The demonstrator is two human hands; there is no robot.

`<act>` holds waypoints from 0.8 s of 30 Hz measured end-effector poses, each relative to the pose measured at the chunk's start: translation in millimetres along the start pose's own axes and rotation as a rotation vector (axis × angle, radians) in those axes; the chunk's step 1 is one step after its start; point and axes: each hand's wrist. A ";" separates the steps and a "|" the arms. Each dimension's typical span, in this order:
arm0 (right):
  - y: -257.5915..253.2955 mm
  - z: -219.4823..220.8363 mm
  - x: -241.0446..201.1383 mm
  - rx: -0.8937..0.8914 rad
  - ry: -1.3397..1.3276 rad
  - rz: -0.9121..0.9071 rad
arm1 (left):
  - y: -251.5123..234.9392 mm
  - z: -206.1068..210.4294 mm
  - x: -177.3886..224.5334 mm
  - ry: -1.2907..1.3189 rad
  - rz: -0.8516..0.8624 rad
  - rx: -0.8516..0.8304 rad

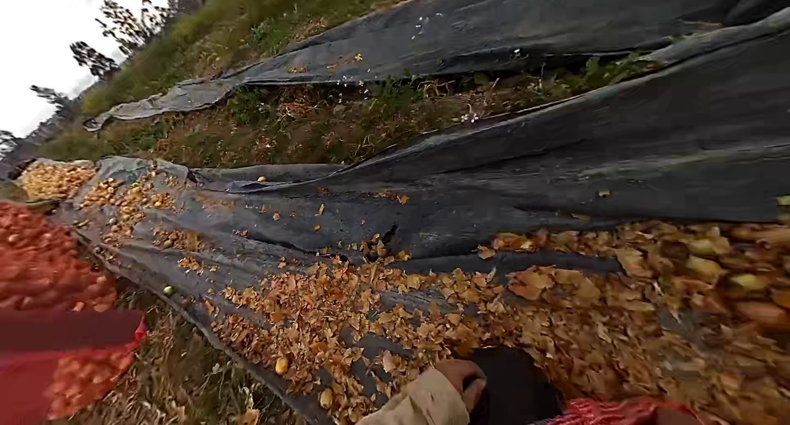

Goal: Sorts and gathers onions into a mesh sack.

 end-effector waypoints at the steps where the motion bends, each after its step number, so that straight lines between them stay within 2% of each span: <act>1: -17.7 44.0 76.2 0.315 0.044 -0.196 | -19.0 4.0 10.1 -0.029 0.100 0.073; 3: -24.4 51.3 133.4 0.026 -0.237 0.135 | -61.8 17.2 39.9 -0.043 0.263 0.088; 4: -23.8 57.4 153.1 -0.005 -0.342 0.183 | -83.6 25.6 59.6 -0.065 0.313 0.046; 7: 4.6 71.3 194.8 0.162 -0.440 0.100 | -151.2 69.5 125.5 -0.088 0.509 0.026; 9: 37.5 74.3 209.1 0.261 -0.543 0.085 | -185.8 92.5 177.9 -0.151 0.528 0.012; 11: 68.2 83.2 228.1 0.341 -0.721 0.175 | -227.4 108.5 225.9 -0.216 0.484 0.028; 13: 91.9 96.3 253.7 0.478 -0.822 0.345 | -270.6 128.4 272.0 -0.274 0.530 0.070; 15: 104.7 104.6 283.3 0.748 -0.754 0.468 | -302.3 153.3 321.8 -0.354 0.679 0.100; 17: 110.7 90.6 311.4 1.014 -0.557 0.538 | -331.7 177.9 365.2 -0.432 0.897 0.219; 18: 112.5 76.7 325.6 1.148 -0.439 0.560 | -342.8 186.7 387.9 -0.461 0.946 0.272; 21: 103.4 33.8 371.5 1.517 -0.046 0.608 | -364.4 201.2 443.5 -0.584 0.884 0.363; 23: 89.4 2.4 401.0 1.585 0.050 0.693 | -380.0 202.2 476.0 -0.681 0.825 0.352; 24: 82.8 -12.0 410.0 1.540 0.006 0.758 | -386.9 202.0 489.7 -0.733 0.795 0.316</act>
Point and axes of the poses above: each hand's wrist, its own y-axis away from the middle knuckle, its own z-axis out of the palm, x = y × z, and after that the axes turned 13 degrees about -z, right-handed
